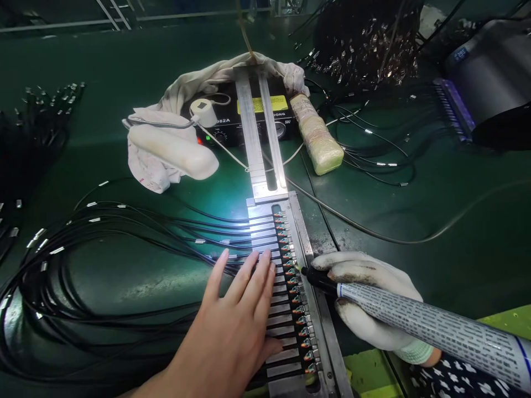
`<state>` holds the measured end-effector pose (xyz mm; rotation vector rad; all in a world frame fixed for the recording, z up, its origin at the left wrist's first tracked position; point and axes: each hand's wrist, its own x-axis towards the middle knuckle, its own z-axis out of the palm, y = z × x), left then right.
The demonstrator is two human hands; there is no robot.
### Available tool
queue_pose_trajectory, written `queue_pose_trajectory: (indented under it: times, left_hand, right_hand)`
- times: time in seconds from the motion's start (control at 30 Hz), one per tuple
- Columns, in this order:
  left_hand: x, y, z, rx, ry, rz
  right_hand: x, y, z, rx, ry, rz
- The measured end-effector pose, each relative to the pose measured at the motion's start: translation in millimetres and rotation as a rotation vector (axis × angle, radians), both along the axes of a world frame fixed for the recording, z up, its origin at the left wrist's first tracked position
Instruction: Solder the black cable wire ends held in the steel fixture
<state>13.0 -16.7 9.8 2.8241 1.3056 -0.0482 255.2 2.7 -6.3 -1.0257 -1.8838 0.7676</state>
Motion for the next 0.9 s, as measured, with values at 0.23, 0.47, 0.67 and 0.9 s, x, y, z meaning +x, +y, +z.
queue_pose_trajectory:
  times: [0.23,0.47,0.67,0.9]
  left_hand:
    - [0.3,1.4,0.9,-0.002,-0.008,-0.001]
    - [0.2,1.5,-0.7,0.009,-0.018,-0.005]
    - [-0.4,0.7,0.1,0.007,-0.008,-0.003]
    - [0.1,1.1,0.1,-0.003,-0.002,0.001]
  right_hand:
    - [1.9,-2.1,-0.8,0.002,0.004,0.004]
    - [1.6,-1.0,-1.0,0.018,0.013,0.009]
    - [1.3,-1.4,-0.9,0.006,0.02,-0.001]
    - [-1.3,2.0,-0.3,0.013,0.039,-0.009]
